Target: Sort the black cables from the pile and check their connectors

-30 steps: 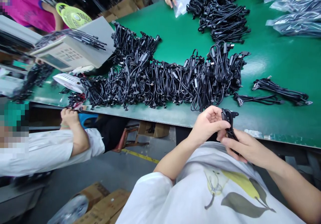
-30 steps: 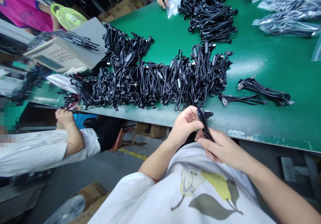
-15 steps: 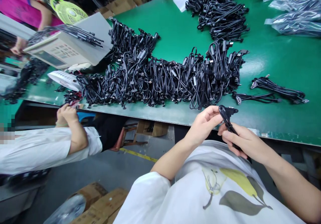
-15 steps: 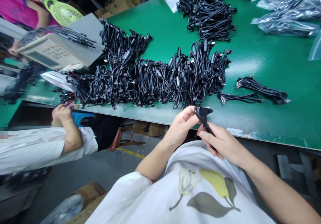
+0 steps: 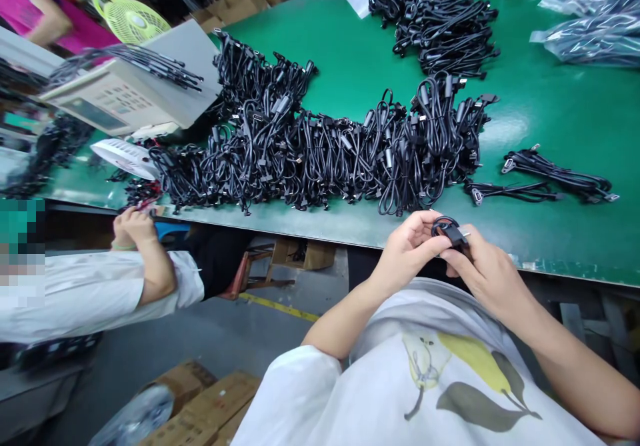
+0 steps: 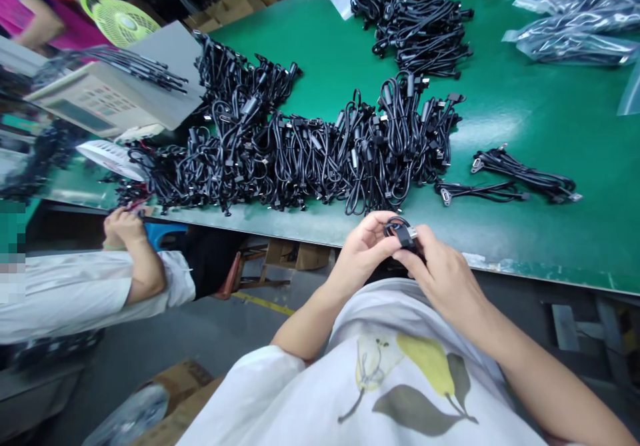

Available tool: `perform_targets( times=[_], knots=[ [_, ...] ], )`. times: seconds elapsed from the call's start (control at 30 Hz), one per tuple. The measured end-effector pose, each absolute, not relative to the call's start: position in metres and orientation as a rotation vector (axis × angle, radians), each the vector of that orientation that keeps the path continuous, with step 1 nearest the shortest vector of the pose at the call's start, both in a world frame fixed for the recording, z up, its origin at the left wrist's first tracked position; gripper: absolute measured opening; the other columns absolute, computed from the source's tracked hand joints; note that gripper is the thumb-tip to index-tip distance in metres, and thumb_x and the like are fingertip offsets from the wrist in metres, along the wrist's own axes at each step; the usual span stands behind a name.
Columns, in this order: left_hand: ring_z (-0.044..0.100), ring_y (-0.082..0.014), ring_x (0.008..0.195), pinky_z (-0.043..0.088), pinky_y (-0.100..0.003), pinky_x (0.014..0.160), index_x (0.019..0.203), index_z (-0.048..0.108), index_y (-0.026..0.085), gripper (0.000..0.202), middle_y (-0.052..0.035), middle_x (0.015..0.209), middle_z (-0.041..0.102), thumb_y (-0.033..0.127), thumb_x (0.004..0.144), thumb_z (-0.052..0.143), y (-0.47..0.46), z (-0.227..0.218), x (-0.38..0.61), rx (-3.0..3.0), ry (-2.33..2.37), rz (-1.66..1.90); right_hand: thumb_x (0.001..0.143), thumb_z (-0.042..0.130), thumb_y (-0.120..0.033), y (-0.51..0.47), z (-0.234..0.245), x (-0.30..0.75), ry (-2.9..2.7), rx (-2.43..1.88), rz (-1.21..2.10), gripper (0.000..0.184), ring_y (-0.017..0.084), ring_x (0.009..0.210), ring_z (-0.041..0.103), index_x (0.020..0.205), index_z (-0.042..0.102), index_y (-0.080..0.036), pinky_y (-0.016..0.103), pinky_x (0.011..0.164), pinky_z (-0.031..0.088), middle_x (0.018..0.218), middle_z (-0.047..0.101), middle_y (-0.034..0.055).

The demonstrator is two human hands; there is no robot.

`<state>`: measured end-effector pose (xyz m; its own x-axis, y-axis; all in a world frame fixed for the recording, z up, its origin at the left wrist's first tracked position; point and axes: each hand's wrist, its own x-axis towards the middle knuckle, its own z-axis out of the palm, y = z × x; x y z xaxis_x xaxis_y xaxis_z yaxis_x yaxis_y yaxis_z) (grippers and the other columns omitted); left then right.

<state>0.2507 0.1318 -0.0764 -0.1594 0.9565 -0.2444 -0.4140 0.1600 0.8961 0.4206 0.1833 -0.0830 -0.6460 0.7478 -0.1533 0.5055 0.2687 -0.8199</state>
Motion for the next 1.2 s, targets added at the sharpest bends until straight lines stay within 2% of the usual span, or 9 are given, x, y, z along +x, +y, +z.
perform_targets(
  times=[0.13, 0.23, 0.33, 0.57, 0.77, 0.87, 1.03, 1.13, 1.2],
  knots=[
    [0.064, -0.0146, 0.091, 0.051, -0.028, 0.089, 0.1, 0.07, 0.018, 0.034, -0.0033, 0.099, 0.07, 0.042, 0.081, 0.085, 0.131, -0.078, 0.25, 0.626, 1.113, 1.356, 0.105, 0.047, -0.058, 0.183, -0.085, 0.417, -2.142, -1.12, 1.307, 0.043, 0.021, 0.062, 0.065, 0.082, 0.059, -0.024, 0.033, 0.065, 0.045, 0.065, 0.068, 0.0016],
    [0.063, -0.0131, 0.082, 0.052, -0.028, 0.083, 0.098, 0.07, 0.018, 0.035, -0.0025, 0.094, 0.069, 0.045, 0.081, 0.084, 0.133, -0.079, 0.251, 0.576, 1.077, 1.353, 0.106, 0.04, -0.061, 0.184, -0.083, 0.416, -2.005, -1.103, 1.505, 0.057, 0.02, 0.06, 0.064, 0.069, 0.06, -0.023, 0.034, 0.066, 0.047, 0.06, 0.067, 0.0034],
    [0.062, -0.0112, 0.071, 0.053, -0.028, 0.078, 0.097, 0.068, 0.018, 0.038, -0.0015, 0.089, 0.068, 0.048, 0.081, 0.084, 0.135, -0.081, 0.252, 0.539, 1.029, 1.341, 0.106, 0.038, -0.063, 0.185, -0.079, 0.415, -1.864, -1.151, 1.745, 0.059, 0.019, 0.058, 0.064, 0.072, 0.063, -0.023, 0.033, 0.063, 0.048, 0.062, 0.069, 0.0034],
    [0.062, -0.0104, 0.066, 0.051, -0.026, 0.069, 0.094, 0.059, 0.019, 0.039, 0.0017, 0.085, 0.066, 0.042, 0.078, 0.087, 0.134, -0.085, 0.253, 0.51, 1.042, 1.365, 0.107, 0.041, -0.059, 0.183, -0.076, 0.415, -2.035, -1.128, 1.542, 0.054, 0.02, 0.062, 0.065, 0.072, 0.063, -0.024, 0.034, 0.068, 0.048, 0.062, 0.067, 0.0031],
    [0.065, -0.0115, 0.073, 0.052, -0.028, 0.078, 0.11, 0.059, 0.02, 0.05, 0.0003, 0.09, 0.074, 0.039, 0.076, 0.089, 0.134, -0.087, 0.249, 0.486, 1.064, 1.383, 0.098, 0.058, -0.066, 0.187, -0.085, 0.419, -1.412, -1.095, 2.289, 0.05, 0.017, 0.056, 0.066, 0.098, 0.068, -0.017, 0.027, 0.052, 0.051, 0.073, 0.071, 0.004],
    [0.066, -0.0127, 0.078, 0.052, -0.029, 0.083, 0.11, 0.059, 0.02, 0.046, -0.0007, 0.091, 0.074, 0.038, 0.078, 0.087, 0.135, -0.086, 0.246, 0.505, 1.051, 1.364, 0.091, 0.069, -0.066, 0.188, -0.086, 0.417, -1.162, -1.047, 2.441, 0.051, 0.015, 0.055, 0.066, 0.1, 0.068, -0.016, 0.025, 0.049, 0.052, 0.077, 0.071, 0.0048],
    [0.066, -0.0137, 0.091, 0.051, -0.029, 0.092, 0.123, 0.058, 0.021, 0.046, -0.0035, 0.104, 0.071, 0.039, 0.087, 0.08, 0.135, -0.084, 0.243, 0.608, 1.056, 1.346, 0.081, 0.083, -0.057, 0.191, -0.081, 0.412, -0.954, -0.986, 2.58, 0.047, 0.016, 0.068, 0.072, 0.096, 0.068, -0.016, 0.027, 0.066, 0.062, 0.086, 0.075, 0.0069],
    [0.064, -0.0141, 0.1, 0.05, -0.029, 0.096, 0.126, 0.056, 0.022, 0.051, -0.0051, 0.114, 0.067, 0.042, 0.087, 0.08, 0.129, -0.087, 0.247, 0.649, 1.147, 1.415, 0.083, 0.083, -0.051, 0.196, -0.079, 0.41, -0.899, -1.037, 2.379, 0.04, 0.015, 0.076, 0.074, 0.099, 0.062, -0.021, 0.028, 0.077, 0.065, 0.092, 0.076, 0.0035],
    [0.063, -0.0133, 0.09, 0.051, -0.029, 0.089, 0.119, 0.058, 0.02, 0.047, -0.004, 0.103, 0.067, 0.045, 0.087, 0.08, 0.12, -0.089, 0.251, 0.651, 1.139, 1.331, 0.086, 0.08, -0.051, 0.2, -0.076, 0.41, -0.907, -1.081, 2.175, 0.038, 0.015, 0.083, 0.076, 0.101, 0.058, -0.025, 0.03, 0.084, 0.065, 0.098, 0.076, 0.0014]
  ],
)
